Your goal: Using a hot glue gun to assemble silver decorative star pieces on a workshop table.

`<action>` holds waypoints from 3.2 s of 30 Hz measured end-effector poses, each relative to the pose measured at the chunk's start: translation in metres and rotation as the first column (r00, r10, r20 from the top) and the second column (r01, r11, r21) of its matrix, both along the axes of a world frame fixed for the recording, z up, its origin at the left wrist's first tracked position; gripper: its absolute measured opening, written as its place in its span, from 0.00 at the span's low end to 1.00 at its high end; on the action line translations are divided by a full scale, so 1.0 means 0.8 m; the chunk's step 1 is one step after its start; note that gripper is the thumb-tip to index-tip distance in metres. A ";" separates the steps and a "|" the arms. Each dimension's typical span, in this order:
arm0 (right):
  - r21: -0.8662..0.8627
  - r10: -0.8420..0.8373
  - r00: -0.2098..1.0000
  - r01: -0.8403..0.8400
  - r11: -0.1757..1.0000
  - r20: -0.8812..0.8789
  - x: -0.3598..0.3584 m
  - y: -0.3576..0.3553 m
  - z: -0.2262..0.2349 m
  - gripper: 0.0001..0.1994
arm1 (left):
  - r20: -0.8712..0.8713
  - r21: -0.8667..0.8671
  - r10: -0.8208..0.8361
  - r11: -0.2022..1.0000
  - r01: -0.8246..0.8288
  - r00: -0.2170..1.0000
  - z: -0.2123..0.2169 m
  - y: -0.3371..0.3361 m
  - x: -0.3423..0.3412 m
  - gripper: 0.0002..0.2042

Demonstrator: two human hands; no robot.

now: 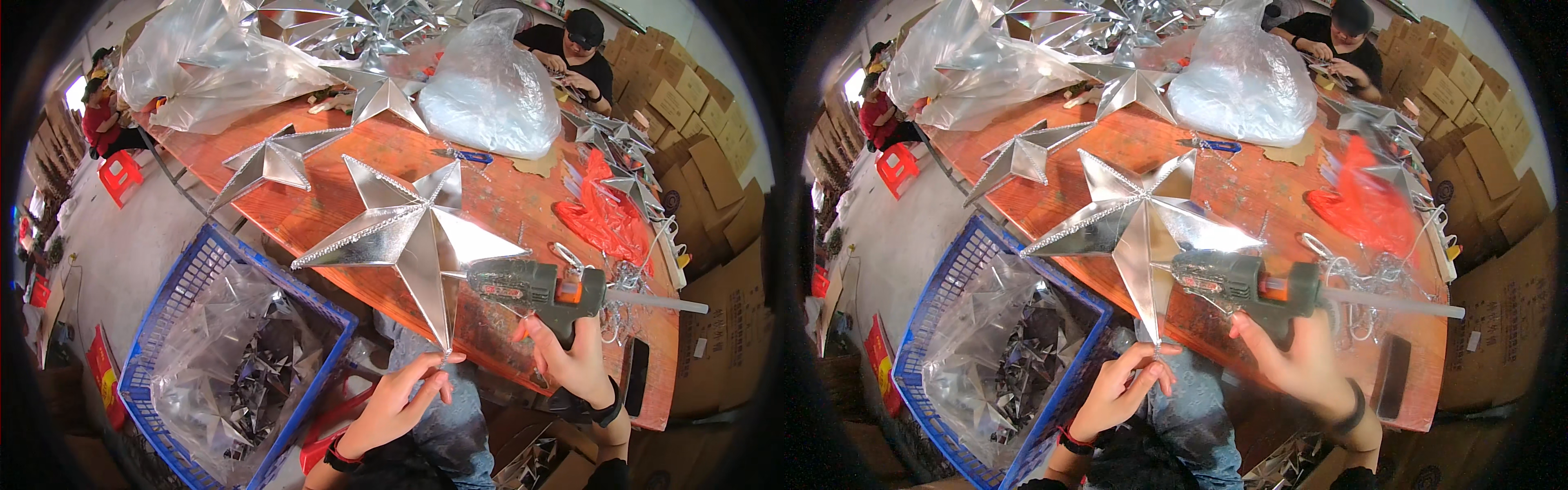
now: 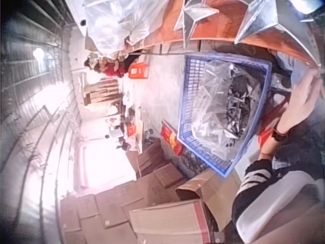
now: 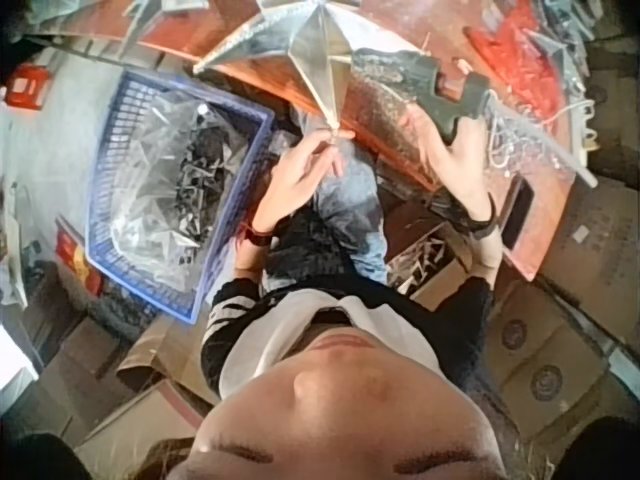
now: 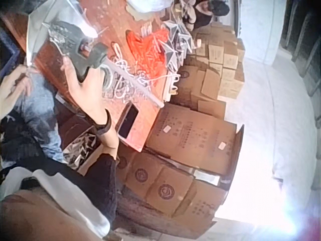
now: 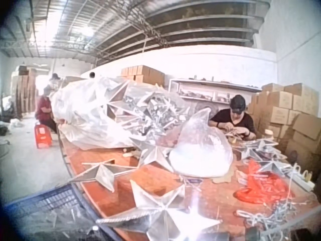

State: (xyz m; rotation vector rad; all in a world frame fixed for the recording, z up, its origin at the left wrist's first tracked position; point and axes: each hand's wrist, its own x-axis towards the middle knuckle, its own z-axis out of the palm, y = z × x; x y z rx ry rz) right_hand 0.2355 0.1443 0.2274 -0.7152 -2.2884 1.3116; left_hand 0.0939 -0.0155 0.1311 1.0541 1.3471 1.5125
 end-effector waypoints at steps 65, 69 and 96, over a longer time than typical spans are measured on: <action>0.043 -0.074 0.994 0.078 0.996 -0.082 -0.070 0.031 0.026 0.10 | -0.210 -0.063 -0.054 0.997 0.041 0.976 -0.002 -0.014 -0.009 0.10; 0.041 -0.078 0.994 0.081 0.996 -0.079 -0.070 0.030 0.026 0.11 | -0.214 -0.073 -0.053 0.997 0.038 0.975 -0.006 -0.014 -0.008 0.10; 0.129 -0.031 0.999 0.034 0.991 -0.020 -0.057 0.036 0.017 0.08 | -0.241 -0.104 -0.076 0.993 0.052 0.967 -0.008 -0.011 -0.006 0.10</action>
